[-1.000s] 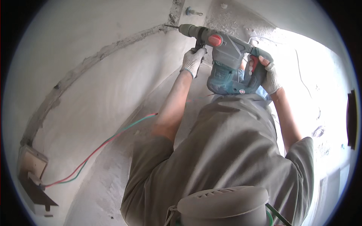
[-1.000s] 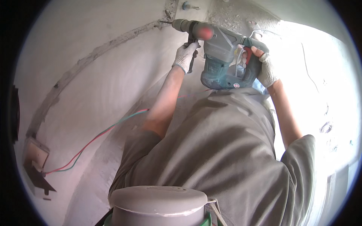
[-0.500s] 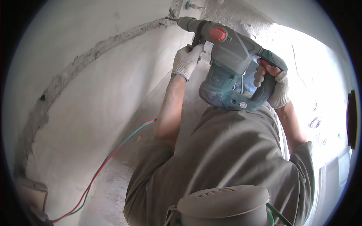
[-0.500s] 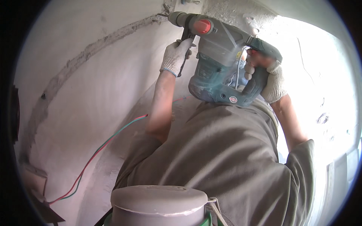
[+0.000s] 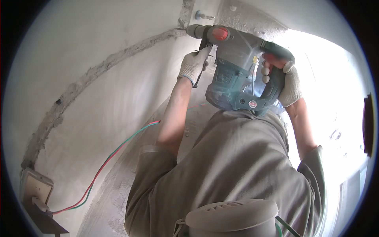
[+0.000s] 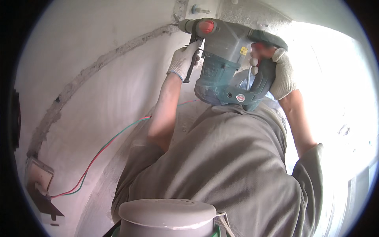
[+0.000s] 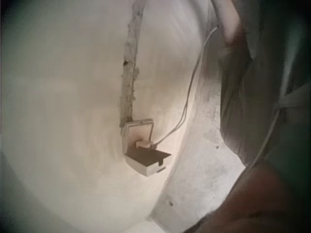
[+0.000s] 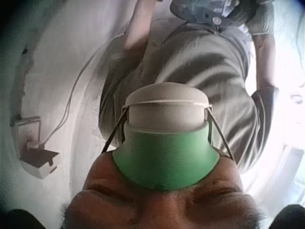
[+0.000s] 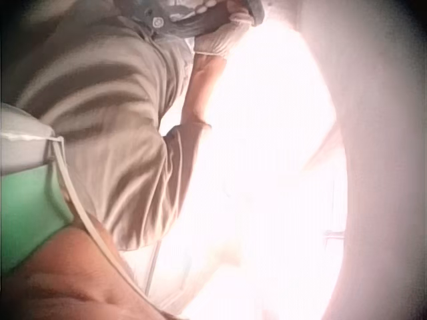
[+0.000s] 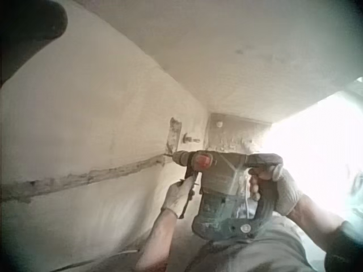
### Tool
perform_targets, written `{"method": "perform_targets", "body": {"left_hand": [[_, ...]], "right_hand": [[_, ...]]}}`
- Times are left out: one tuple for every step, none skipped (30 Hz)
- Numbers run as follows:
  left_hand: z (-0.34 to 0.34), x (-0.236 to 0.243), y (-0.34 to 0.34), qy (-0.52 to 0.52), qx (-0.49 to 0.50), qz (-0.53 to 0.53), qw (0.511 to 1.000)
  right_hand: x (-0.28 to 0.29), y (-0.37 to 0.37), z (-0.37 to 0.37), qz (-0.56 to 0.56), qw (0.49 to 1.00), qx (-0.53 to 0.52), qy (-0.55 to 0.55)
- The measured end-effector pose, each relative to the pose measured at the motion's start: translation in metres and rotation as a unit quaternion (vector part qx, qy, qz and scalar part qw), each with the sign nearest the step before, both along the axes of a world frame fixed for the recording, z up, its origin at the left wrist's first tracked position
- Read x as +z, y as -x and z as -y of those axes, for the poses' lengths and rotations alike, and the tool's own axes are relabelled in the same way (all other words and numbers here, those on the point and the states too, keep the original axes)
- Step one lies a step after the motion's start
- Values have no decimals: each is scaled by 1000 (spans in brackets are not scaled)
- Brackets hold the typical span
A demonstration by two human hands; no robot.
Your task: Using a rotary hammer drill to chisel into a concrete wall.
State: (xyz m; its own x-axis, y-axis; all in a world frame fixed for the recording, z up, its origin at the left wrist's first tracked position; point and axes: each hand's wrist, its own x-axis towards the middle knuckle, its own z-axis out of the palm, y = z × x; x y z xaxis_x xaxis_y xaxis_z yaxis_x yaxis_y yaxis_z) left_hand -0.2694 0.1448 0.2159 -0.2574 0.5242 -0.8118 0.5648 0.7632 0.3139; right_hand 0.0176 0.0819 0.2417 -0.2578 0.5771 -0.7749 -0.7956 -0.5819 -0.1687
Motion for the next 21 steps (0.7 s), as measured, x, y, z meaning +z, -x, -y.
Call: {"method": "perform_targets", "body": {"left_hand": [[-4,4,-2,8,-1,-6,1000],[-5,9,-5,-3,26,1,1000],[-4,13,-5,-1,21,3,1000],[-3,18,-3,10,-45,-9,999],[-4,23,-2,21,-111,-19,993],[-3,37,-5,7,-201,-31,979],[-5,38,-3,5,-204,-30,979],[-8,37,0,4,-230,-29,973],[-9,40,2,6,-250,-32,968],[-12,41,5,11,-238,-40,970],[-13,43,7,12,-233,-42,971],[-16,43,8,15,-245,-48,968],[-17,44,7,18,-257,-53,965],[-19,45,4,24,-265,-65,962],[-21,47,2,28,-264,-66,962],[-23,49,1,35,-281,-69,956],[-23,50,0,43,-299,-72,951],[-24,48,1,45,-300,-72,950],[-25,44,3,32,-298,-68,952],[-23,41,4,19,-297,-65,953],[-23,37,8,15,-299,-68,952]], "right_hand": [[2,0,-6,3,1000,9,0],[7,-2,-11,0,1000,13,-3],[13,-5,-8,1,1000,7,-1],[17,-6,-5,0,1000,2,-11],[21,-7,-2,-1,1000,-2,-20],[23,-9,2,-12,1000,-7,-4],[22,-8,2,-10,1000,-9,-6],[20,-7,2,-16,1000,-18,-4],[21,-8,0,-26,999,-22,-1],[21,-8,-1,-28,999,-18,-1],[21,-6,-3,-32,999,-19,6],[20,-4,-3,-34,999,-23,15],[20,-3,-4,-35,999,-21,17],[21,-3,-4,-45,998,-25,24],[20,-1,-2,-56,997,-31,32],[17,-2,1,-87,995,-51,24],[16,0,1,-89,994,-51,27],[18,2,0,-90,993,-62,46],[19,2,0,-92,991,-73,64],[14,1,2,-92,991,-67,70],[14,2,1,-95,991,-69,65]]}}
